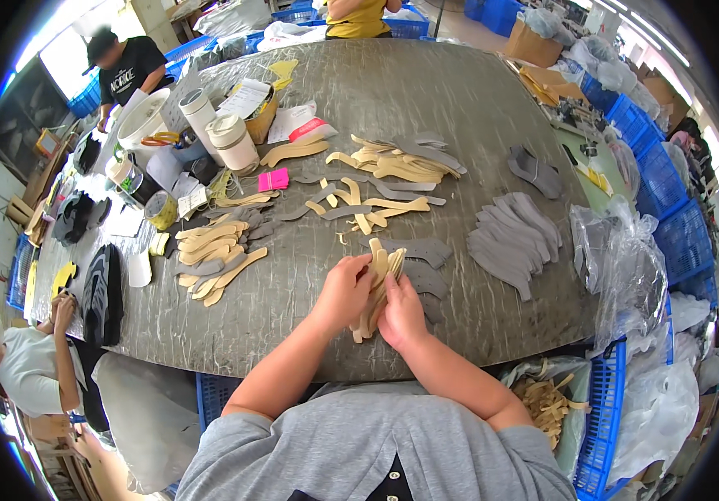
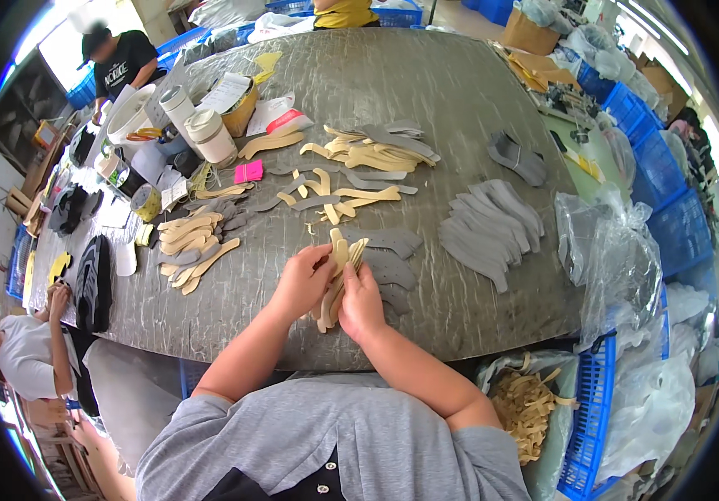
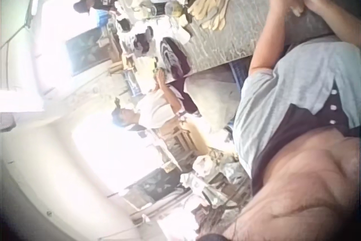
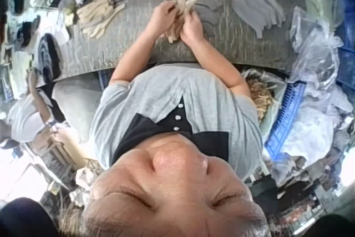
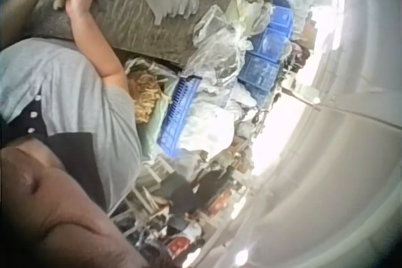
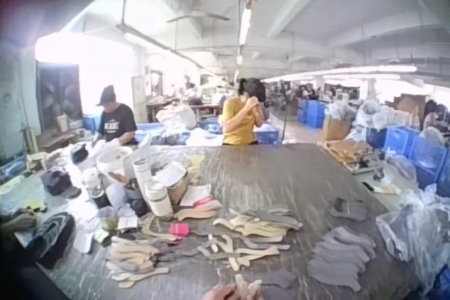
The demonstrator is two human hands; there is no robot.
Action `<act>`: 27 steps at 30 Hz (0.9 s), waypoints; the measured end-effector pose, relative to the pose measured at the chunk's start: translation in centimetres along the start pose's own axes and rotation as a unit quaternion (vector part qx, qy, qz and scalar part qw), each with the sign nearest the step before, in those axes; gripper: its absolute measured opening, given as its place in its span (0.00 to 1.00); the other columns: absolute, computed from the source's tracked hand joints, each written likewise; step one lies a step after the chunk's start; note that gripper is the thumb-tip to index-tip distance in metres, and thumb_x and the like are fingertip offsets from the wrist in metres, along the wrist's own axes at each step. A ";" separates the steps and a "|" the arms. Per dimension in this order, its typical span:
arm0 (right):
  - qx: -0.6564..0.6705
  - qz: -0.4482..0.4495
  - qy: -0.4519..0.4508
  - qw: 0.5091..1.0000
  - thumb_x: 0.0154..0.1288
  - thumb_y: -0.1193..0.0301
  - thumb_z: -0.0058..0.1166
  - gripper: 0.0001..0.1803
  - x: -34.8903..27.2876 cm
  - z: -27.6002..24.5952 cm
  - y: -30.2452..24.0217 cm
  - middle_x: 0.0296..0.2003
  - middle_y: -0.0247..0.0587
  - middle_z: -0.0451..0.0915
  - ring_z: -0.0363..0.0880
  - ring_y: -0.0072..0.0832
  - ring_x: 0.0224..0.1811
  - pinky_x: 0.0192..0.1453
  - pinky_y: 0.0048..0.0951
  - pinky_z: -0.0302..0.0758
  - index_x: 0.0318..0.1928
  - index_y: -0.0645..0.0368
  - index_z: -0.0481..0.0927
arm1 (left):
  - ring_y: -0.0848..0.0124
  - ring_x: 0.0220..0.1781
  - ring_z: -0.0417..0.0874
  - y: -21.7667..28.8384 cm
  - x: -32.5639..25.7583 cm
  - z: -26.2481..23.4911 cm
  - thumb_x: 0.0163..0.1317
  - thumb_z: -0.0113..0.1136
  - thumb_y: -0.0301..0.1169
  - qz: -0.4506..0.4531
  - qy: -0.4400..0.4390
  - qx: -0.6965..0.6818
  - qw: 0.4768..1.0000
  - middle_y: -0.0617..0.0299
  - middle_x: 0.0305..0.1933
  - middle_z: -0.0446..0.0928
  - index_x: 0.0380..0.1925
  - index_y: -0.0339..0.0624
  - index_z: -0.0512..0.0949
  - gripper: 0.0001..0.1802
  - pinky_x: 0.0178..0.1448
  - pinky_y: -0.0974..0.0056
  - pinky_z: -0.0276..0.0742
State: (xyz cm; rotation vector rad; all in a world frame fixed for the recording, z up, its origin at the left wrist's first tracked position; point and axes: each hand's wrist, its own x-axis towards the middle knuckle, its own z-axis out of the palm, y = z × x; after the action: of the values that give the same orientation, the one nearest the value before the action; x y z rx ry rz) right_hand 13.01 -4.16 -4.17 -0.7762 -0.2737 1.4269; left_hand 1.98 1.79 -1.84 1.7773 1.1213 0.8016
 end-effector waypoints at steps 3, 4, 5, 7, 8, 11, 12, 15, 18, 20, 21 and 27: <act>0.016 0.007 -0.027 0.999 0.80 0.67 0.41 0.14 -0.6 -1.2 -0.7 0.51 0.38 0.75 0.74 0.26 0.54 0.61 0.32 0.71 0.59 0.58 0.69 | 0.63 0.33 0.82 2.2 -0.8 1.2 0.65 0.56 0.24 -0.003 -0.009 -0.033 0.999 0.51 0.41 0.80 0.47 0.31 0.81 0.13 0.41 0.61 0.79; 0.027 0.012 -0.038 0.999 0.80 0.67 0.41 0.14 -0.8 -1.5 -0.9 0.51 0.38 0.75 0.74 0.25 0.54 0.61 0.32 0.71 0.59 0.59 0.70 | 0.60 0.35 0.82 2.6 -1.0 1.6 0.64 0.57 0.24 0.007 -0.012 -0.003 1.000 0.50 0.39 0.80 0.46 0.32 0.82 0.12 0.43 0.60 0.78; 0.027 0.008 -0.031 0.999 0.79 0.67 0.41 0.14 -0.9 -1.9 -1.1 0.51 0.38 0.75 0.74 0.25 0.54 0.60 0.32 0.72 0.58 0.59 0.70 | 0.57 0.37 0.82 2.9 -1.2 2.0 0.63 0.58 0.25 0.018 -0.015 0.025 0.999 0.50 0.37 0.80 0.45 0.33 0.82 0.12 0.45 0.59 0.78; 0.029 0.000 -0.016 0.999 0.79 0.67 0.41 0.14 -0.9 -2.8 -1.3 0.50 0.38 0.76 0.75 0.25 0.53 0.59 0.32 0.72 0.58 0.59 0.70 | 0.55 0.37 0.81 3.1 -1.0 2.8 0.62 0.60 0.25 0.093 0.009 0.092 0.991 0.50 0.35 0.80 0.43 0.35 0.83 0.11 0.45 0.59 0.77; 0.033 0.010 -0.016 0.999 0.79 0.67 0.41 0.14 -1.1 -3.2 -1.5 0.49 0.39 0.77 0.76 0.26 0.52 0.58 0.32 0.73 0.58 0.60 0.70 | 0.56 0.36 0.81 2.8 -0.9 3.2 0.61 0.61 0.25 0.156 0.036 0.128 0.979 0.51 0.33 0.80 0.42 0.35 0.84 0.11 0.43 0.60 0.78; 0.040 0.039 -0.013 0.998 0.79 0.67 0.42 0.13 -1.6 -4.1 -2.6 0.45 0.41 0.78 0.78 0.29 0.48 0.55 0.33 0.75 0.56 0.60 0.71 | 0.60 0.34 0.82 2.9 -0.6 3.6 0.60 0.62 0.26 0.118 0.019 0.093 0.988 0.55 0.32 0.81 0.42 0.36 0.83 0.10 0.40 0.63 0.78; 0.037 0.047 -0.009 0.998 0.79 0.67 0.42 0.13 -2.0 -3.9 -3.3 0.44 0.42 0.79 0.79 0.30 0.47 0.54 0.34 0.76 0.55 0.60 0.70 | 0.62 0.33 0.82 3.0 -0.4 3.5 0.60 0.63 0.26 0.066 -0.002 0.058 0.996 0.56 0.32 0.81 0.42 0.36 0.83 0.10 0.40 0.64 0.78; 0.053 0.032 0.008 0.998 0.79 0.66 0.42 0.13 -2.0 -4.5 -4.6 0.44 0.45 0.80 0.81 0.36 0.48 0.54 0.40 0.78 0.55 0.58 0.71 | 0.68 0.36 0.83 3.4 -0.1 2.6 0.61 0.64 0.26 -0.120 -0.065 -0.117 0.984 0.59 0.35 0.83 0.44 0.34 0.81 0.12 0.41 0.66 0.78; 0.064 -0.024 0.032 0.997 0.79 0.65 0.41 0.13 -1.8 -4.5 -5.6 0.44 0.48 0.80 0.82 0.40 0.48 0.53 0.44 0.80 0.56 0.58 0.69 | 0.76 0.34 0.81 3.7 -1.1 1.1 0.59 0.67 0.30 -0.065 -0.108 -0.006 0.992 0.60 0.33 0.84 0.44 0.33 0.80 0.15 0.39 0.67 0.78; 0.056 -0.052 0.037 0.996 0.79 0.64 0.41 0.14 -1.8 -4.3 -6.3 0.43 0.50 0.80 0.82 0.42 0.49 0.52 0.45 0.81 0.56 0.58 0.68 | 0.76 0.32 0.81 4.2 -1.6 0.7 0.58 0.68 0.31 -0.082 -0.143 0.035 0.986 0.60 0.31 0.83 0.42 0.33 0.80 0.15 0.37 0.67 0.77; 0.053 -0.057 0.032 0.996 0.79 0.64 0.41 0.14 -1.8 -4.4 -6.3 0.43 0.49 0.80 0.82 0.42 0.49 0.52 0.45 0.81 0.56 0.58 0.67 | 0.76 0.32 0.80 4.4 -1.8 0.7 0.58 0.69 0.32 -0.108 -0.158 0.030 0.981 0.60 0.30 0.83 0.41 0.33 0.81 0.15 0.37 0.66 0.76; 0.035 -0.061 0.018 0.997 0.79 0.65 0.42 0.14 -2.3 -4.2 -6.0 0.42 0.48 0.80 0.82 0.39 0.47 0.52 0.43 0.81 0.57 0.58 0.67 | 0.76 0.29 0.78 4.3 -2.4 0.8 0.64 0.63 0.31 -0.091 -0.159 0.075 0.980 0.63 0.25 0.80 0.37 0.33 0.81 0.10 0.34 0.67 0.74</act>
State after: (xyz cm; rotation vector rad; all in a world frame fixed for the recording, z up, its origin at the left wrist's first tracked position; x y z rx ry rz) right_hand 19.85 -7.34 -2.88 -0.7155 -0.2385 1.2997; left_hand 3.28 -1.58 1.55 1.8162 1.1308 0.3155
